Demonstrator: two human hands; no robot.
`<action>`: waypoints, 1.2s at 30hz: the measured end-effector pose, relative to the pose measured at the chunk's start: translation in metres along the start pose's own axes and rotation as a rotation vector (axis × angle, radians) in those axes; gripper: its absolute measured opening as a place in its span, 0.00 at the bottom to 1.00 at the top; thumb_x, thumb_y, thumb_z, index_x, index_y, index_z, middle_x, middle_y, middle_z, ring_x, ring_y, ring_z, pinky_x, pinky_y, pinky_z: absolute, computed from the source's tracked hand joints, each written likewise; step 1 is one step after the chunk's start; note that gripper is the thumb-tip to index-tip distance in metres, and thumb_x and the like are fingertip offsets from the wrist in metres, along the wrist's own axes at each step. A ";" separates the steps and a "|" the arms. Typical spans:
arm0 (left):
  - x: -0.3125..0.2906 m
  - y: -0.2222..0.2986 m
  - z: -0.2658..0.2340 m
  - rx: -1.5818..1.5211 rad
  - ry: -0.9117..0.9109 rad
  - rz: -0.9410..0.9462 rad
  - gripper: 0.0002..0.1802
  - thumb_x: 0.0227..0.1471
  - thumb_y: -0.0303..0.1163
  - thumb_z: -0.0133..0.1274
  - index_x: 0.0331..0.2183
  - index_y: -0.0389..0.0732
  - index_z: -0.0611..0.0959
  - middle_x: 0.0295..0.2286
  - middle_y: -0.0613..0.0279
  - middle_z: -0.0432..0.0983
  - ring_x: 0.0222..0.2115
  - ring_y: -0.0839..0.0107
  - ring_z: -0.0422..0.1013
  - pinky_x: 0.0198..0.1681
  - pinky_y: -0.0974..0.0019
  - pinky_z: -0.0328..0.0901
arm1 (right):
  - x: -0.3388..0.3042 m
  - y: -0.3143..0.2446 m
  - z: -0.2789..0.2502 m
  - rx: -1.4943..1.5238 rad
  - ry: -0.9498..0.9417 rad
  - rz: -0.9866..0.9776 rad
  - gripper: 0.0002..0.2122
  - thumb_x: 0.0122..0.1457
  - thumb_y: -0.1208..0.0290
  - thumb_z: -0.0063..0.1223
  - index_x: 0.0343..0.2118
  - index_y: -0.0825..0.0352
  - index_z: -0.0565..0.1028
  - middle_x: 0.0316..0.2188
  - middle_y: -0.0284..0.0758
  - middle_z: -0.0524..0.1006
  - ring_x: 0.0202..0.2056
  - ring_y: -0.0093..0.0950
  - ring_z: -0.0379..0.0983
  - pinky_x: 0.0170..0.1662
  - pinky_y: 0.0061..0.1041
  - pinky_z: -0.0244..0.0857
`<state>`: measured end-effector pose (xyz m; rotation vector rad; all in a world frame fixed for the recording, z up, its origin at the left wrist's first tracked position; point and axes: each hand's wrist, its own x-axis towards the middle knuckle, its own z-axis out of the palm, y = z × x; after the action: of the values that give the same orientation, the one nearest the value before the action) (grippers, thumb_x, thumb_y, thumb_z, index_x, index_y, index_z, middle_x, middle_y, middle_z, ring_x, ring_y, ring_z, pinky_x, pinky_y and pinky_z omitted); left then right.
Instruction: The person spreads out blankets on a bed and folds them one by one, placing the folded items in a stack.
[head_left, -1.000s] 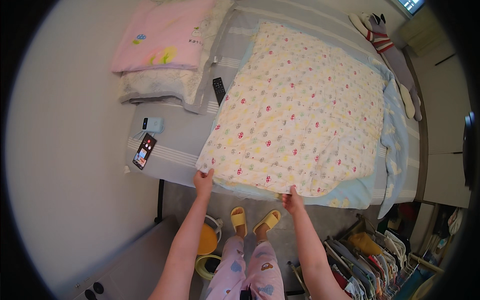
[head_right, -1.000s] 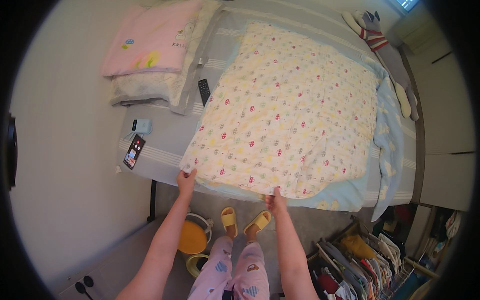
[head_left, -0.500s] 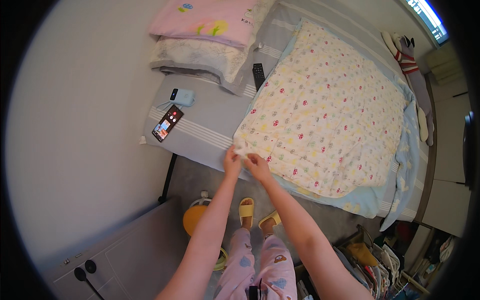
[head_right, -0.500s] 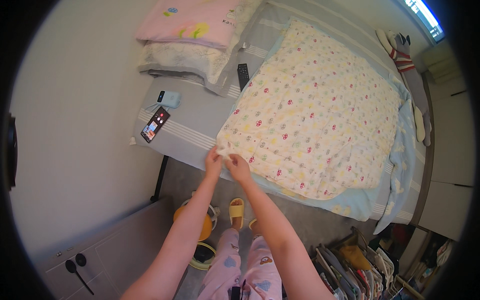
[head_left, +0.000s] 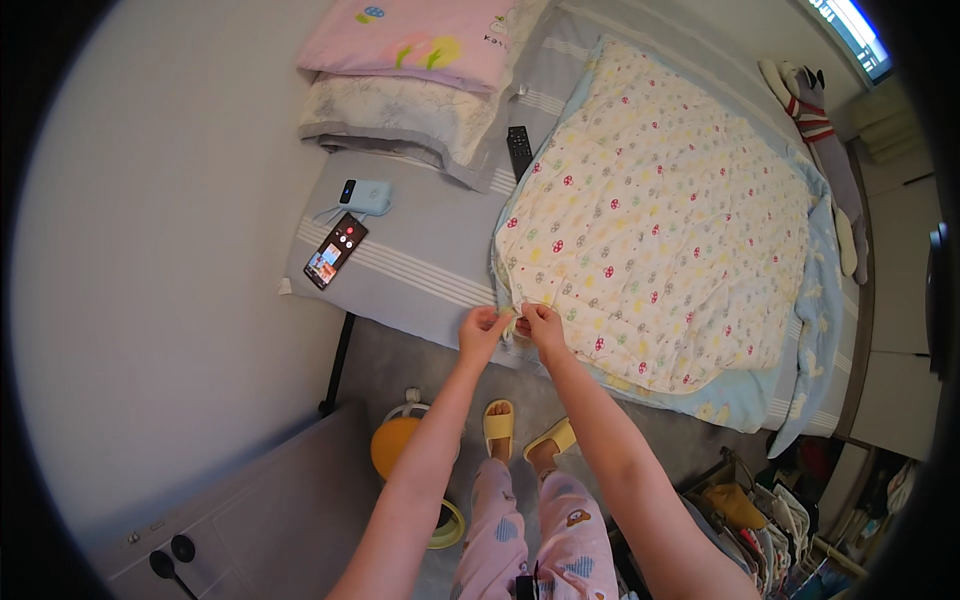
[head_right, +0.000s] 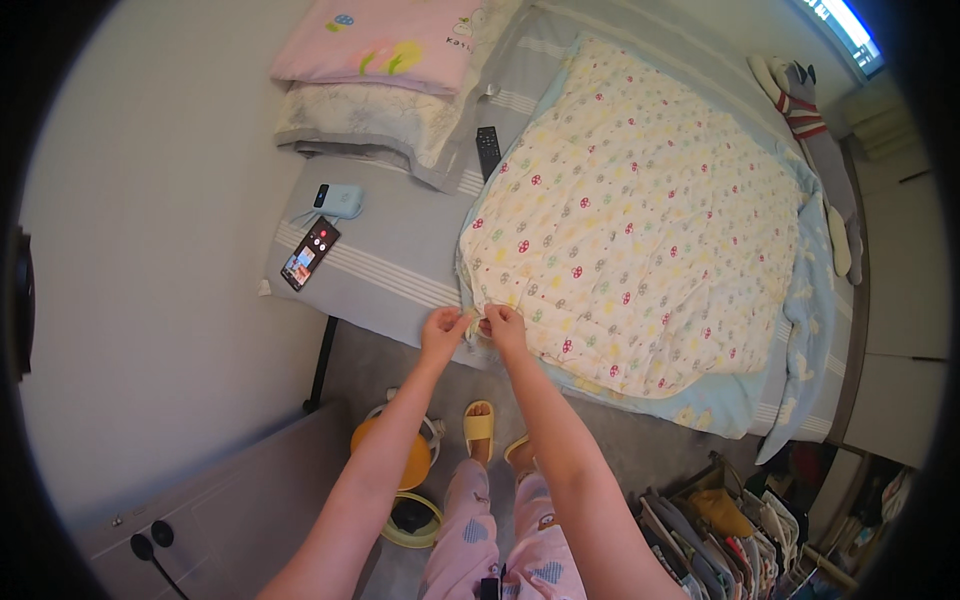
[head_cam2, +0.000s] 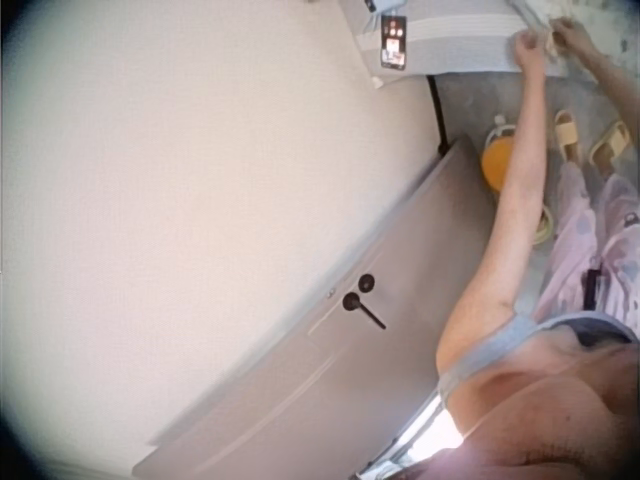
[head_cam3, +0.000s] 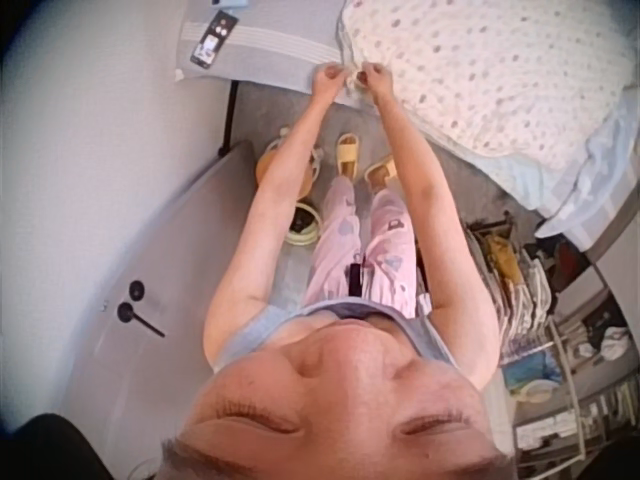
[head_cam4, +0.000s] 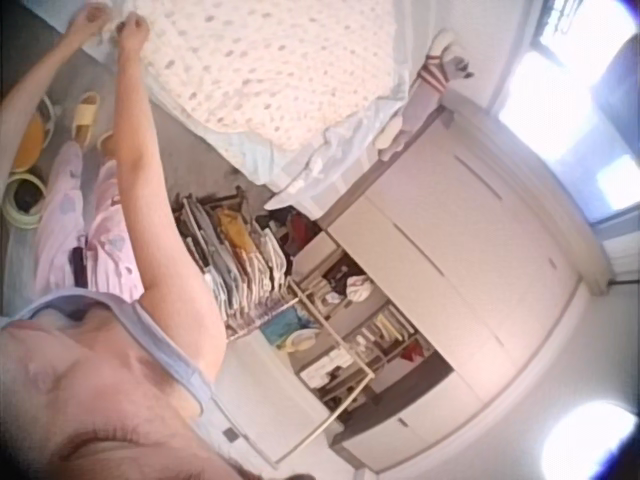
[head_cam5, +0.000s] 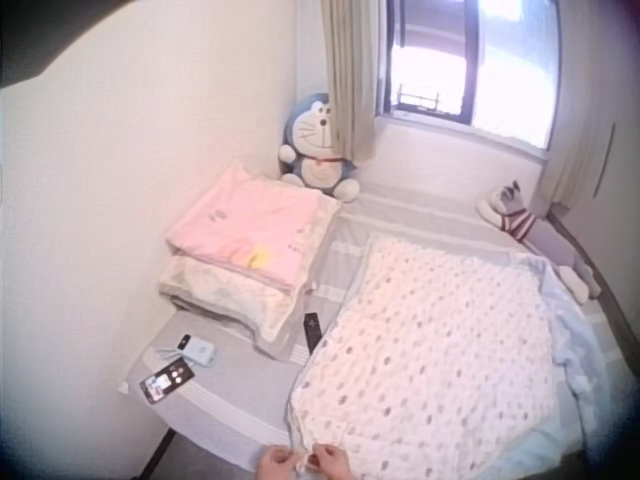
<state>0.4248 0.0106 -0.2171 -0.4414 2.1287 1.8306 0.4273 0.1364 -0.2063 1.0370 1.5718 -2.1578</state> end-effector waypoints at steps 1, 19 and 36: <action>0.002 -0.002 0.002 0.024 -0.001 0.093 0.12 0.42 0.31 0.53 0.31 0.37 0.73 0.25 0.65 0.70 0.22 0.79 0.66 0.21 0.78 0.61 | -0.001 -0.003 0.002 0.015 -0.033 0.000 0.09 0.53 0.67 0.45 0.26 0.68 0.69 0.20 0.30 0.70 0.21 0.17 0.66 0.25 0.16 0.62; -0.006 0.049 0.004 -0.749 0.004 -0.378 0.08 0.44 0.27 0.50 0.31 0.40 0.73 0.17 0.71 0.66 0.15 0.81 0.61 0.19 0.78 0.59 | -0.014 -0.035 0.007 -0.354 0.073 -0.213 0.12 0.48 0.66 0.49 0.25 0.73 0.73 0.15 0.31 0.70 0.17 0.18 0.62 0.21 0.20 0.57; -0.016 0.042 -0.027 0.063 0.105 0.261 0.07 0.42 0.27 0.51 0.28 0.35 0.74 0.23 0.63 0.71 0.24 0.78 0.66 0.29 0.76 0.61 | -0.031 -0.022 0.005 0.205 0.019 0.075 0.08 0.49 0.65 0.50 0.22 0.65 0.73 0.14 0.23 0.64 0.17 0.14 0.56 0.21 0.14 0.50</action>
<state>0.4213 -0.0100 -0.1692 -0.2597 2.4047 1.9058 0.4347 0.1345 -0.1688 1.1603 1.3176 -2.2999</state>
